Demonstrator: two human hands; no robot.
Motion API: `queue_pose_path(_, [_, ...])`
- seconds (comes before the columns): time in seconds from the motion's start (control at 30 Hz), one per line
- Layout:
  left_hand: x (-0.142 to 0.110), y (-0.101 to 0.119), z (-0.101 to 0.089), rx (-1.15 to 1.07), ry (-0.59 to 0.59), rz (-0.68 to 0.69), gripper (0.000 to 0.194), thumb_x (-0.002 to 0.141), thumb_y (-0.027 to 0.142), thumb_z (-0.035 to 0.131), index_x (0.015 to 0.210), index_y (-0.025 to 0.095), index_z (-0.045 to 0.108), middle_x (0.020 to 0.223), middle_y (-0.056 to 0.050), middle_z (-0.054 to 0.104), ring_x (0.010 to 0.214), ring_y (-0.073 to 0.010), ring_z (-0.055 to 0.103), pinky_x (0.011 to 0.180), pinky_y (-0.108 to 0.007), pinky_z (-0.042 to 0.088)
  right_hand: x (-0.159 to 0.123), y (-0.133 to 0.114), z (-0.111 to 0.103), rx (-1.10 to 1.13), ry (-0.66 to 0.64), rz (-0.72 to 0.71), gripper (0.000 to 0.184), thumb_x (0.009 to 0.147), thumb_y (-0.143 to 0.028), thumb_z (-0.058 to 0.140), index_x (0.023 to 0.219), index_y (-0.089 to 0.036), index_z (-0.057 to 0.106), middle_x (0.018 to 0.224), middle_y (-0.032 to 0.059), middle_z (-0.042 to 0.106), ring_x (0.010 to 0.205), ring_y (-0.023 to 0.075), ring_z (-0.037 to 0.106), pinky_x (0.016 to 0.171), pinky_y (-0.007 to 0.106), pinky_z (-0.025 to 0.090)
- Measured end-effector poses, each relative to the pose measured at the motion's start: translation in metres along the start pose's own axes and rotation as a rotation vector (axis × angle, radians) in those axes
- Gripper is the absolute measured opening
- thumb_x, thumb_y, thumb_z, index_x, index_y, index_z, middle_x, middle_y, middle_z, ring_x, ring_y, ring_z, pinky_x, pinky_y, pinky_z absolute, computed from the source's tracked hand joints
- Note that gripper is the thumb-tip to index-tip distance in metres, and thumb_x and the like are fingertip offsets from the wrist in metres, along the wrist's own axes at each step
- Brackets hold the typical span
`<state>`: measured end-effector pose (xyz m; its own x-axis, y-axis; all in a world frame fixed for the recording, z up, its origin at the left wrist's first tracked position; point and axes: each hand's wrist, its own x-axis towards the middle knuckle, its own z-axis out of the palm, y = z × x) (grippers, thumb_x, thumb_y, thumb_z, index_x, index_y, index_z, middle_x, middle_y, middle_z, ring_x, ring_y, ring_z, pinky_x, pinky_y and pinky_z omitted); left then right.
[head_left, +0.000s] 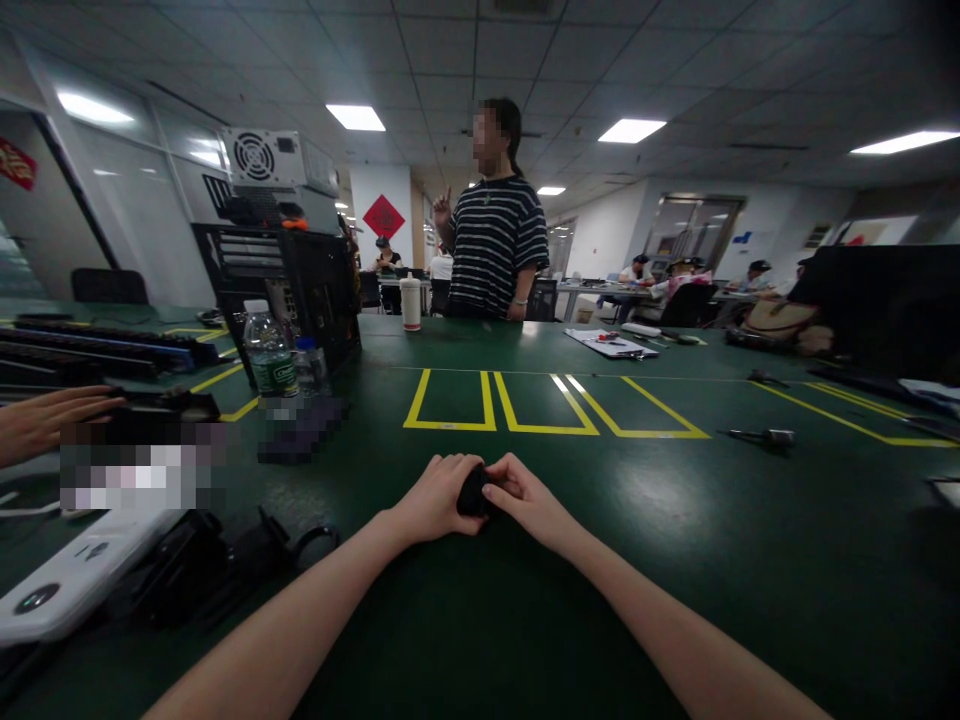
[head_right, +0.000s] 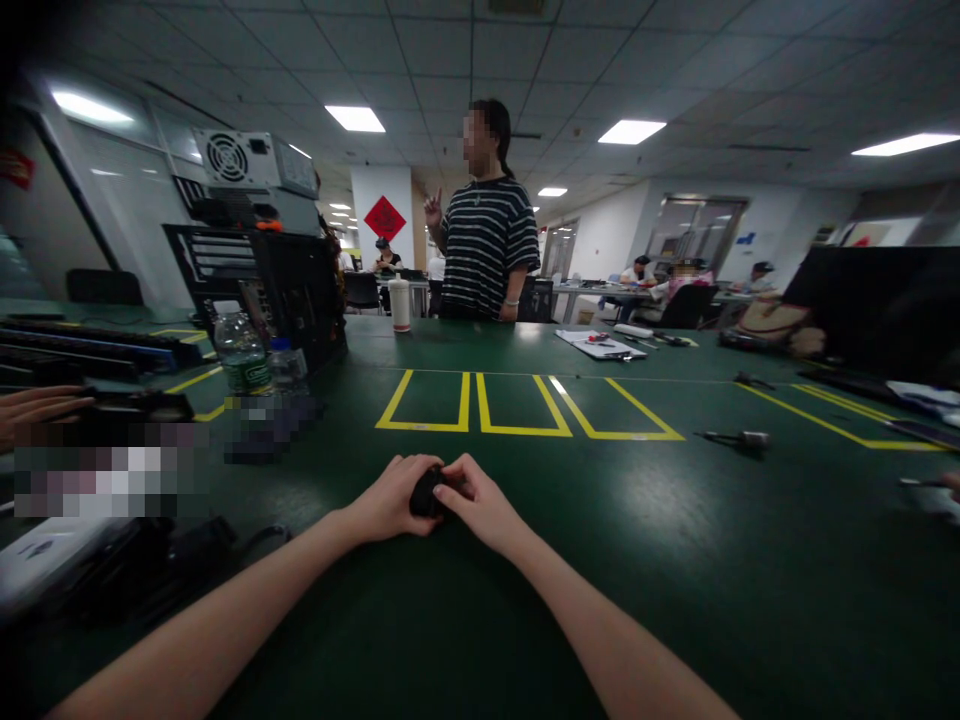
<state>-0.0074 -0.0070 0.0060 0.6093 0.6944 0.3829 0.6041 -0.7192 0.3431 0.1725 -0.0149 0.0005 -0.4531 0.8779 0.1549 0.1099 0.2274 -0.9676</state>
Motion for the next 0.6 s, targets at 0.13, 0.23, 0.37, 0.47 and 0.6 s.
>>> queue_pose_path(0.13, [0.000,0.000,-0.001,-0.018,-0.015,-0.010,0.061,0.062,0.033,0.068,0.114,0.020,0.038,0.108,-0.007,0.052,0.097,-0.0242,0.050,0.083,-0.037,0.035,-0.001,-0.004,0.000,-0.042,-0.003,0.045,0.022,0.078,-0.032,0.054,0.095,-0.020,0.046,0.095,0.0021,0.052,0.088,0.0182,0.055,0.077,0.035,0.046])
queue_pose_path(0.23, [0.000,0.000,-0.001,-0.015,-0.017,-0.011,0.061,0.062,0.033,0.068,0.114,0.020,0.039,0.108,-0.007,0.052,0.096,-0.0240,0.050,0.082,-0.036,0.036,-0.005,-0.010,-0.002,-0.015,-0.067,0.045,0.020,0.079,-0.029,0.054,0.095,-0.021,0.046,0.097,0.0015,0.052,0.090,0.0184,0.056,0.078,0.036,0.047])
queue_pose_path(0.37, [0.001,-0.001,0.001,-0.018,-0.006,-0.008,0.060,0.062,0.032,0.068,0.113,0.019,0.039,0.104,-0.006,0.053,0.094,-0.0233,0.051,0.081,-0.036,0.036,-0.009,-0.014,-0.002,0.029,-0.106,0.015,0.023,0.076,-0.024,0.057,0.095,-0.022,0.044,0.100,0.0007,0.052,0.095,0.0181,0.055,0.083,0.036,0.046])
queue_pose_path(0.47, [0.001,-0.001,0.001,-0.026,-0.004,-0.004,0.060,0.063,0.033,0.067,0.114,0.019,0.038,0.104,-0.006,0.053,0.094,-0.0236,0.051,0.081,-0.036,0.036,-0.008,-0.011,-0.001,-0.008,-0.062,0.014,0.017,0.080,-0.027,0.053,0.094,-0.022,0.045,0.099,0.0013,0.052,0.095,0.0182,0.055,0.082,0.036,0.046])
queue_pose_path(0.6, [0.000,-0.002,0.001,-0.036,-0.018,0.001,0.060,0.064,0.034,0.067,0.114,0.020,0.038,0.105,-0.006,0.053,0.095,-0.0239,0.051,0.082,-0.037,0.036,-0.003,-0.007,0.000,-0.038,-0.006,0.013,0.018,0.079,-0.027,0.054,0.093,-0.021,0.045,0.097,0.0013,0.053,0.095,0.0180,0.054,0.083,0.036,0.046])
